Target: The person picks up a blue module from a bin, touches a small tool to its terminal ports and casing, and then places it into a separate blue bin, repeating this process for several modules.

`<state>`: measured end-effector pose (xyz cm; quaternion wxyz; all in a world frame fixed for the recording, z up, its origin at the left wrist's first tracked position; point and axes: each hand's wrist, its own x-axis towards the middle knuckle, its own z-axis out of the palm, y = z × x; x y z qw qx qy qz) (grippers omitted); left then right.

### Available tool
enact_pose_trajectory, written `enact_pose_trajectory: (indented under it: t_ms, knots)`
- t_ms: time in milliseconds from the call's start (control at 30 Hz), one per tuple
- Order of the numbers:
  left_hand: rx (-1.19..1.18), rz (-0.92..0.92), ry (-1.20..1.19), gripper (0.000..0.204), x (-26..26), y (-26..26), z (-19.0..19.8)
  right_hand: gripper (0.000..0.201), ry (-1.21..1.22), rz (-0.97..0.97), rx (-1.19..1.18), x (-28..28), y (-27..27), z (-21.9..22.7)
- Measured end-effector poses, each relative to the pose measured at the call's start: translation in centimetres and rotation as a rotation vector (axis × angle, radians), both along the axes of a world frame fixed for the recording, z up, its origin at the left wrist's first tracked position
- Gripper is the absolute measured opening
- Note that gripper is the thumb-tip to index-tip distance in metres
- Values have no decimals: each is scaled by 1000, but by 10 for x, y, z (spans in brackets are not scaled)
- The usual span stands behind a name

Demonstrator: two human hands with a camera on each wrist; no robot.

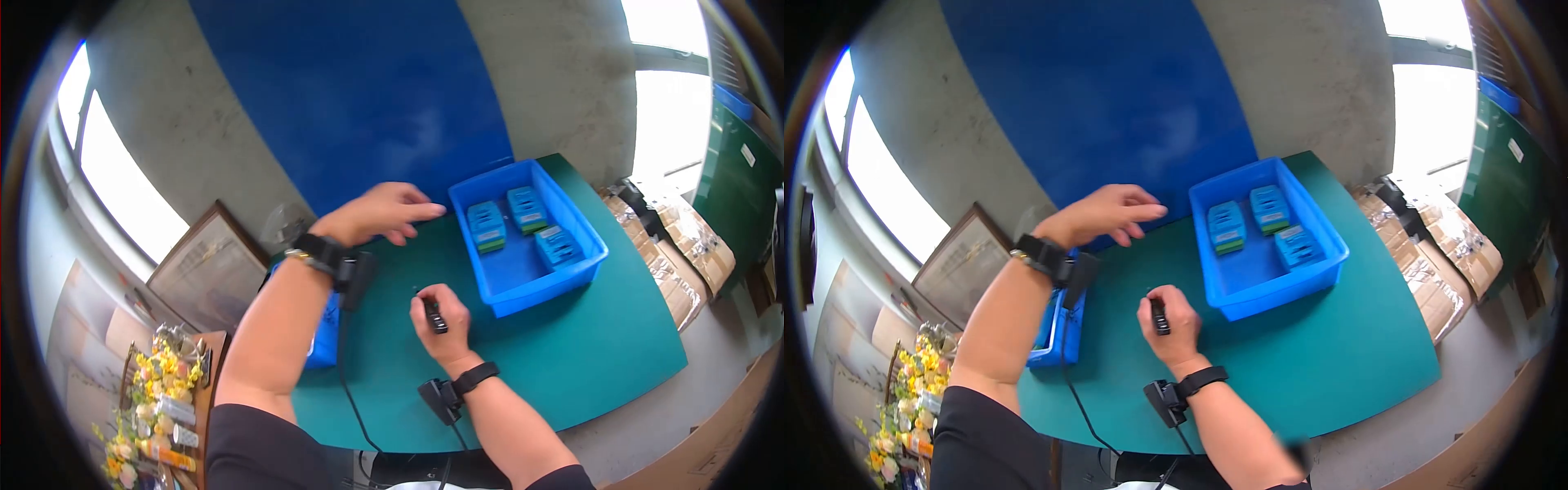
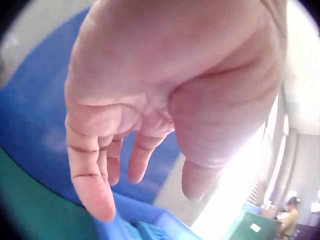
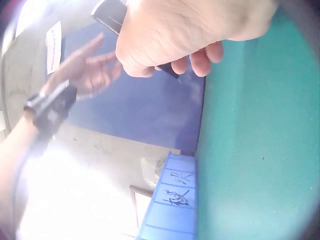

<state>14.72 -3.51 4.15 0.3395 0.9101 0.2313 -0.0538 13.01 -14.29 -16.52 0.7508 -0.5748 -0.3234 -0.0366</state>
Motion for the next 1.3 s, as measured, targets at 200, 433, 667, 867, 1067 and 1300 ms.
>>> enact_pose_trajectory:
  t_ms: [200,433,667,867,1067,1300]
  knots:
    - [277,629,31,59,-169,148,-39,10,-5,36,-16,1,1,-2]
    - [381,605,392,93,-251,158,-68,9,26,63,-88,1,4,-3]
    - [527,235,557,93,-245,142,-87,7,-25,64,-44,-1,4,-3]
    - [310,424,-21,86,-249,135,-95,10,7,61,-40,0,6,-8]
    - [-211,656,-721,63,-230,132,-70,9,28,57,-65,-1,5,-4]
    - [-1102,575,-876,62,-143,14,-110,20,270,274,106,-9,-1,14]
